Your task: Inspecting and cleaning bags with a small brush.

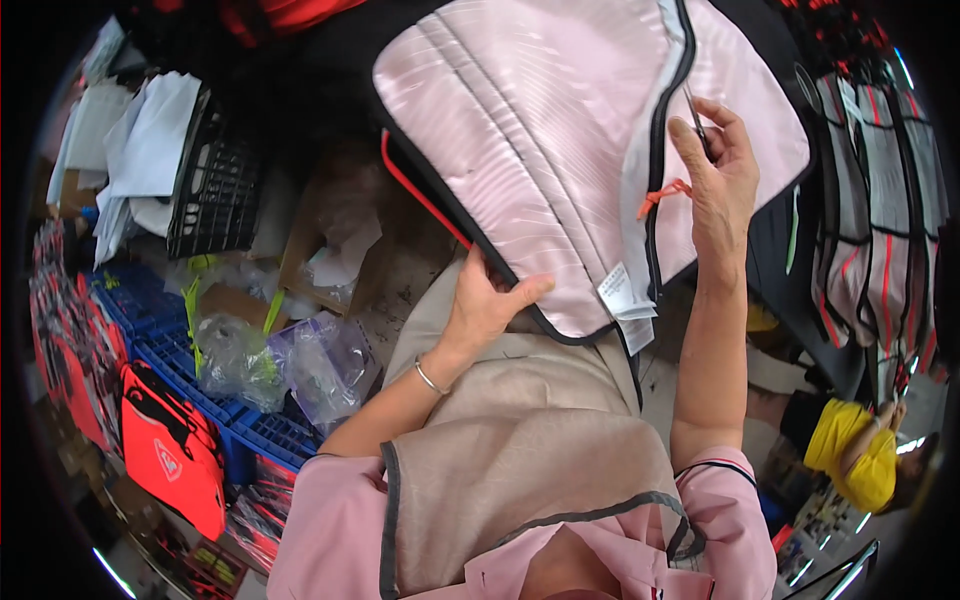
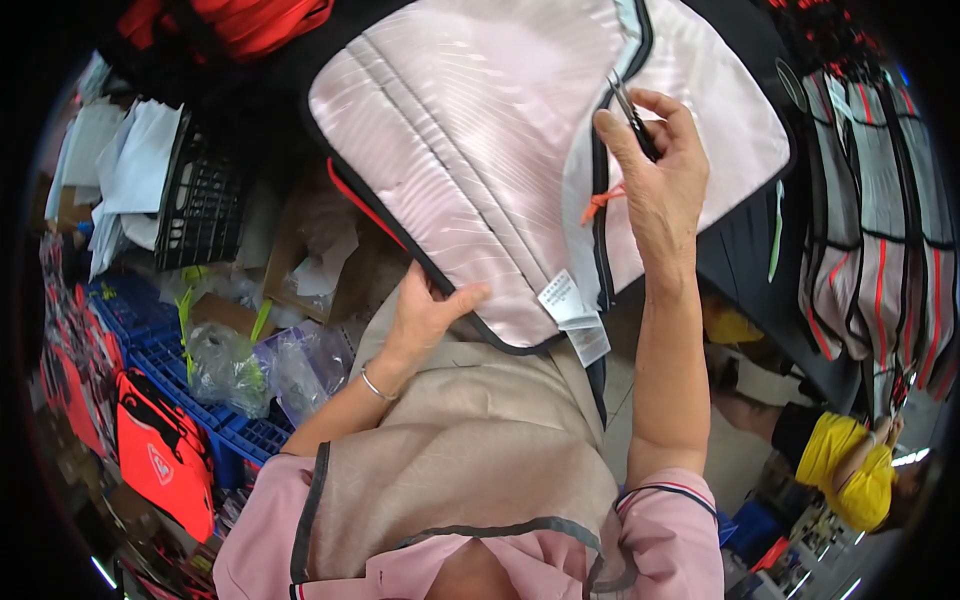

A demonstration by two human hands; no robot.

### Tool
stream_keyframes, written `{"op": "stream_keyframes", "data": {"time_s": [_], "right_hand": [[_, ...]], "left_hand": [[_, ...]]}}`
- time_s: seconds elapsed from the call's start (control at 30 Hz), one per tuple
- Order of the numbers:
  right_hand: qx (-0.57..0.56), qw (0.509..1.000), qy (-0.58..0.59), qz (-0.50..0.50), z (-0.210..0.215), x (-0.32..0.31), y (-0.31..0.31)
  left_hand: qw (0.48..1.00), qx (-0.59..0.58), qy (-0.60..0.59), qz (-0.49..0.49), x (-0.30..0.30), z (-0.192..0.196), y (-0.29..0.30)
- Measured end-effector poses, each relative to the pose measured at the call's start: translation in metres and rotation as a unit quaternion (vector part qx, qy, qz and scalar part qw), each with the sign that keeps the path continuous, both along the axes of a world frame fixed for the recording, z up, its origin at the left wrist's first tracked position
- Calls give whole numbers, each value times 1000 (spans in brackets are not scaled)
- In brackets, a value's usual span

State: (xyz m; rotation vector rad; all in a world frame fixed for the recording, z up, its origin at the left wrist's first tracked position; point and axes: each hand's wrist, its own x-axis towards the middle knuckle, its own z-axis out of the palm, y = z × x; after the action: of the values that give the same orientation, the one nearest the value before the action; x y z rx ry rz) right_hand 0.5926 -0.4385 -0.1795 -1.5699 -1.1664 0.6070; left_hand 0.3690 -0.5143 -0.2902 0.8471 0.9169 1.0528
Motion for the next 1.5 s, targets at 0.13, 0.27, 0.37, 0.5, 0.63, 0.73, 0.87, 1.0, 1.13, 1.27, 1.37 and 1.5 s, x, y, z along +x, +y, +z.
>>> {"op": "stream_keyframes", "data": {"time_s": [0.13, 0.27, 0.37, 0.5, 0.63, 0.73, 0.87, 1.0, 1.13, 1.27, 1.37, 1.5], "right_hand": [[67, 989, -19, -128, -15, 47, -33], [17, 979, 46, -196, -42, 84, -71], [-4, 977, 64, -202, -52, 81, -92], [-28, 988, 73, -136, -51, 57, -104], [-21, 998, -7, -52, -43, 19, -95], [-95, 979, -177, 41, -40, 3, -92], [-113, 985, 131, 28, -31, 6, -93], [-147, 982, 110, 49, -22, 15, -104], [-182, 977, 111, 24, -30, 13, -113], [-182, 982, 32, 36, -32, 14, -105], [-162, 984, 68, 41, -33, 15, -103], [-171, 983, 64, 26, -27, 17, -97]], "left_hand": [[997, -1, 38, -68, 0, 0, -3], [995, -80, -35, -52, 11, 3, -4], [994, -67, -59, -55, 8, 1, 0], [992, -82, -76, -64, 2, -5, 2], [992, -76, -81, -56, 8, 8, 3], [993, -79, -75, -33, 9, 12, 2], [993, -88, -57, -46, 2, 24, -5], [992, -103, -6, -77, -11, 16, -26], [985, -80, 135, -73, -21, 16, -24], [995, 46, 84, -23, -34, 25, 1], [950, 192, 179, 170, -26, 44, 11], [660, 440, 574, 202, -22, 69, 40]]}}
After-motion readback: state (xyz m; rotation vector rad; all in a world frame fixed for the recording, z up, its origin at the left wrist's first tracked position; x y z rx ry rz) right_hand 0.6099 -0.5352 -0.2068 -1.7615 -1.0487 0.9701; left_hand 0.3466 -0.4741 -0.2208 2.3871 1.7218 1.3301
